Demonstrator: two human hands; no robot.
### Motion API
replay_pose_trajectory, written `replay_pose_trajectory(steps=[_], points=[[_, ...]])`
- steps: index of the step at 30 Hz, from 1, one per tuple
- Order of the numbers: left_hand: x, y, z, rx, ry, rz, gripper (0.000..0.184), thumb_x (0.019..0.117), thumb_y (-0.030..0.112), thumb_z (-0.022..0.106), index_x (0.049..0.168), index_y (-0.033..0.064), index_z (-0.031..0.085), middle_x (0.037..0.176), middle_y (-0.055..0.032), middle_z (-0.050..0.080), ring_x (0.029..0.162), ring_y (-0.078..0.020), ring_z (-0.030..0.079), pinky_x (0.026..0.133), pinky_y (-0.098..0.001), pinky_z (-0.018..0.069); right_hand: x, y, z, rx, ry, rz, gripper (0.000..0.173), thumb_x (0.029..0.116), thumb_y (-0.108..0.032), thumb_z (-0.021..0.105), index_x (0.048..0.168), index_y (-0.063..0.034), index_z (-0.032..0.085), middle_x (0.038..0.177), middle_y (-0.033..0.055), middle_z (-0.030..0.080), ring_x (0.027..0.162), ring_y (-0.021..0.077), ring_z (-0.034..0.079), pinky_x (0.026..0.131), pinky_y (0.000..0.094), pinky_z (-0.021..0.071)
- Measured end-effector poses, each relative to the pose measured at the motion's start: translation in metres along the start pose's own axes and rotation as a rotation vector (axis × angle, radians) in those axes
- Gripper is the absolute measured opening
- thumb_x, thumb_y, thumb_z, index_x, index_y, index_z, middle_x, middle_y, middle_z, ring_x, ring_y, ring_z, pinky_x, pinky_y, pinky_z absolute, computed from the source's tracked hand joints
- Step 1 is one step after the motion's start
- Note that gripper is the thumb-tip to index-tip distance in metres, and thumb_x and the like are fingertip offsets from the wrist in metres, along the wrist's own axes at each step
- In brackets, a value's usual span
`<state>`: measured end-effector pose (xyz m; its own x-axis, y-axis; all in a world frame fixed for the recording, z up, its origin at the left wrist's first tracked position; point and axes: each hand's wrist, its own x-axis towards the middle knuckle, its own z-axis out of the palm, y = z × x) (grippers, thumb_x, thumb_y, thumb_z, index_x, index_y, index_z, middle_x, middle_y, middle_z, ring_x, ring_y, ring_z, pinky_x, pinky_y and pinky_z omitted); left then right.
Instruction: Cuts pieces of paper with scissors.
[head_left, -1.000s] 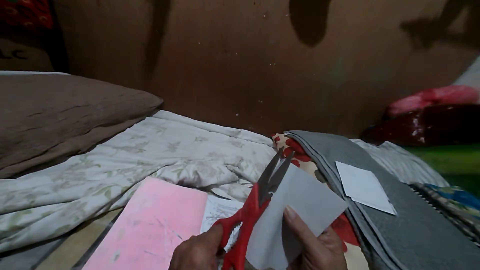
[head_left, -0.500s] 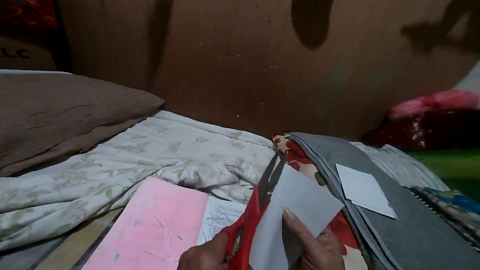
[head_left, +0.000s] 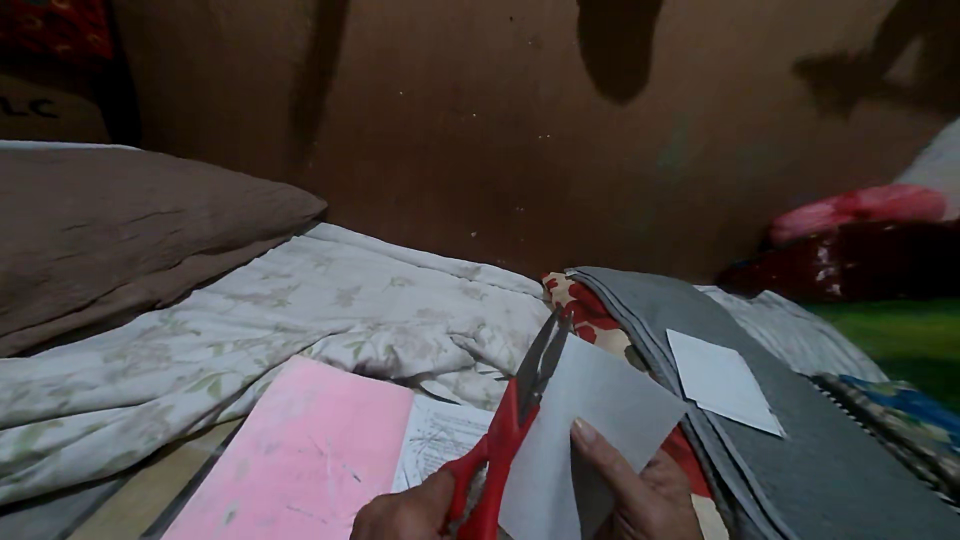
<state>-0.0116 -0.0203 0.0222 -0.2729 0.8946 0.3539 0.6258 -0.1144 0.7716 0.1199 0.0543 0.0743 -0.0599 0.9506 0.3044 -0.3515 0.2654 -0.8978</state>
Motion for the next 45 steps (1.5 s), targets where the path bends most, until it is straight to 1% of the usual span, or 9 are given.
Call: replay_pose_trajectory(steps=[7, 12, 17, 22, 26, 30, 37, 41, 45], points=[[-0.0006, 0.0014, 0.0020, -0.001, -0.009, -0.002, 0.022, 0.0921, 0.012, 0.068, 0.096, -0.0093, 0.071, 0.073, -0.0206, 0.069, 0.064, -0.0334, 0.067, 0.060, -0.0500, 0.0535, -0.0002, 0.0016, 0.0010, 0.019, 0.001, -0.011, 0.028, 0.0959, 0.016, 0.046, 0.088, -0.0049, 0.064, 0.074, -0.0022, 0.075, 0.067, 0.0038, 0.073, 0.066, 0.0205, 0.0626], [-0.0010, 0.0011, 0.0036, 0.020, 0.011, 0.014, 0.020, 0.0918, 0.010, 0.067, 0.092, -0.0098, 0.070, 0.071, -0.0215, 0.068, 0.062, -0.0343, 0.067, 0.059, -0.0498, 0.0531, 0.0000, 0.0009, 0.0010, -0.012, 0.002, -0.008, 0.029, 0.0962, 0.015, 0.045, 0.088, -0.0056, 0.063, 0.073, -0.0031, 0.075, 0.066, 0.0028, 0.072, 0.065, 0.0199, 0.0621], [-0.0009, 0.0043, 0.0037, 0.028, -0.006, 0.003, 0.022, 0.0938, 0.011, 0.066, 0.095, -0.0110, 0.070, 0.072, -0.0227, 0.068, 0.065, -0.0367, 0.068, 0.061, -0.0520, 0.0541, -0.0002, 0.0001, 0.0014, -0.017, 0.008, -0.003, 0.028, 0.0961, 0.015, 0.046, 0.088, -0.0053, 0.063, 0.072, -0.0030, 0.075, 0.066, 0.0032, 0.072, 0.065, 0.0200, 0.0623], [-0.0017, 0.0037, 0.0040, -0.008, -0.020, 0.005, 0.022, 0.0943, 0.011, 0.065, 0.093, -0.0099, 0.070, 0.072, -0.0218, 0.068, 0.065, -0.0350, 0.068, 0.061, -0.0510, 0.0536, -0.0001, 0.0004, 0.0012, -0.025, 0.004, 0.005, 0.028, 0.0964, 0.015, 0.045, 0.088, -0.0053, 0.063, 0.072, -0.0029, 0.074, 0.065, 0.0033, 0.072, 0.064, 0.0203, 0.0622], [-0.0021, 0.0018, 0.0051, -0.015, -0.005, 0.018, 0.022, 0.0929, 0.012, 0.067, 0.092, -0.0091, 0.071, 0.071, -0.0206, 0.068, 0.062, -0.0327, 0.067, 0.059, -0.0486, 0.0533, -0.0003, 0.0015, 0.0008, -0.043, 0.003, -0.006, 0.028, 0.0962, 0.015, 0.046, 0.088, -0.0056, 0.063, 0.072, -0.0036, 0.074, 0.065, 0.0026, 0.072, 0.064, 0.0202, 0.0622], [-0.0026, 0.0007, 0.0063, -0.033, 0.008, 0.020, 0.022, 0.0919, 0.013, 0.068, 0.092, -0.0085, 0.071, 0.070, -0.0199, 0.068, 0.062, -0.0324, 0.067, 0.058, -0.0489, 0.0530, -0.0001, 0.0020, 0.0007, -0.043, -0.006, -0.011, 0.029, 0.0960, 0.015, 0.046, 0.087, -0.0064, 0.063, 0.072, -0.0044, 0.074, 0.065, 0.0019, 0.072, 0.065, 0.0194, 0.0618], [-0.0025, 0.0020, 0.0051, -0.056, 0.014, 0.006, 0.020, 0.0899, 0.012, 0.069, 0.091, -0.0083, 0.071, 0.068, -0.0188, 0.067, 0.060, -0.0299, 0.065, 0.057, -0.0463, 0.0514, -0.0019, 0.0033, 0.0043, -0.034, 0.000, -0.001, 0.030, 0.0952, 0.016, 0.046, 0.086, -0.0063, 0.064, 0.072, -0.0039, 0.074, 0.066, 0.0021, 0.072, 0.065, 0.0196, 0.0619], [-0.0025, 0.0020, 0.0047, -0.052, 0.012, 0.005, 0.019, 0.0893, 0.011, 0.068, 0.090, -0.0086, 0.070, 0.068, -0.0192, 0.066, 0.060, -0.0311, 0.065, 0.057, -0.0471, 0.0515, -0.0023, 0.0045, 0.0040, -0.043, -0.010, 0.001, 0.029, 0.0957, 0.015, 0.046, 0.087, -0.0063, 0.064, 0.073, -0.0035, 0.075, 0.066, 0.0026, 0.072, 0.065, 0.0198, 0.0620], [-0.0023, 0.0021, 0.0049, -0.050, -0.006, 0.010, 0.019, 0.0917, 0.008, 0.064, 0.092, -0.0096, 0.070, 0.070, -0.0206, 0.067, 0.063, -0.0331, 0.067, 0.059, -0.0488, 0.0533, -0.0019, 0.0050, 0.0043, -0.048, -0.016, -0.002, 0.029, 0.0956, 0.016, 0.045, 0.088, -0.0064, 0.063, 0.073, -0.0046, 0.074, 0.067, 0.0020, 0.072, 0.066, 0.0194, 0.0619]])
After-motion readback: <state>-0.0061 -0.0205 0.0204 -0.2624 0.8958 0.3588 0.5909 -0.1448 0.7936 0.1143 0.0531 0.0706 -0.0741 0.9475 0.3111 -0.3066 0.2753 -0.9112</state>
